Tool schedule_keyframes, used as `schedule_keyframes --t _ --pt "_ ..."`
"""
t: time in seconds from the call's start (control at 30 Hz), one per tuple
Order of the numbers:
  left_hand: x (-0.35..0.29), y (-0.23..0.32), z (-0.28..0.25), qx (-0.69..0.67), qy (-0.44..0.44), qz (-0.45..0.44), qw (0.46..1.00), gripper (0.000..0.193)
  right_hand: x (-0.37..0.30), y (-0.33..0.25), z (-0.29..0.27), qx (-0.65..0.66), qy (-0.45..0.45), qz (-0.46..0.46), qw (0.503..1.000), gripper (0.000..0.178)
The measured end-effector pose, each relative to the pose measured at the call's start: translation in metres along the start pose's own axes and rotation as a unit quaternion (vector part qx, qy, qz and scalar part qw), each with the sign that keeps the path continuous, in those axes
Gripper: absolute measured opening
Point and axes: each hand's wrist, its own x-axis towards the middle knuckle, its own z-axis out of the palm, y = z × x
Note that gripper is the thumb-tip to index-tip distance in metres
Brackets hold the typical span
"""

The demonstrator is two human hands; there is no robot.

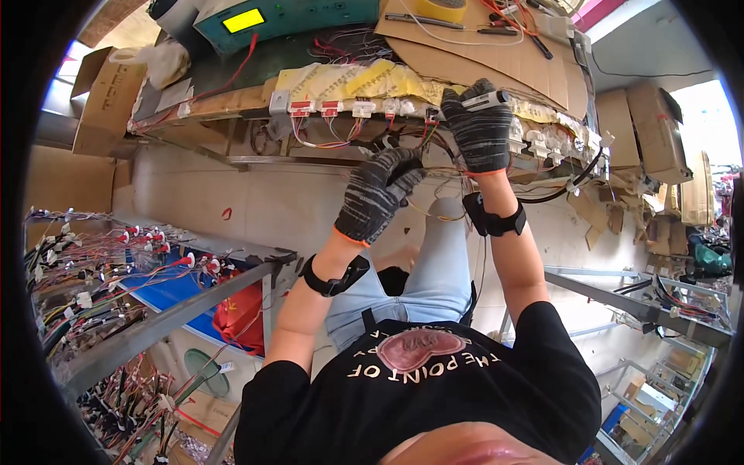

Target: Assembling and connecting wires to electrical components in a factory setting.

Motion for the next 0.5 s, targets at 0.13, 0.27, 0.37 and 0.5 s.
schedule_keyframes --t 0.13,0.27,0.37,0.5 --pt "0.024 -0.008 -0.002 0.12 0.025 0.107 0.987 0.02 0.008 0.0 0.001 -0.02 -0.031 -0.041 0.998 0.022" --pt "0.042 -0.003 0.005 0.222 0.067 0.277 0.933 0.025 -0.011 -0.021 -0.022 0.042 -0.072 0.062 0.995 0.018" --pt "0.044 0.019 0.016 0.211 0.019 0.256 0.943 0.027 -0.012 -0.007 -0.034 -0.253 -0.051 -0.39 0.884 0.014" --pt "0.085 0.026 0.009 0.312 0.046 0.362 0.877 0.026 -0.014 -0.033 -0.015 0.327 -0.042 0.273 0.904 0.019"
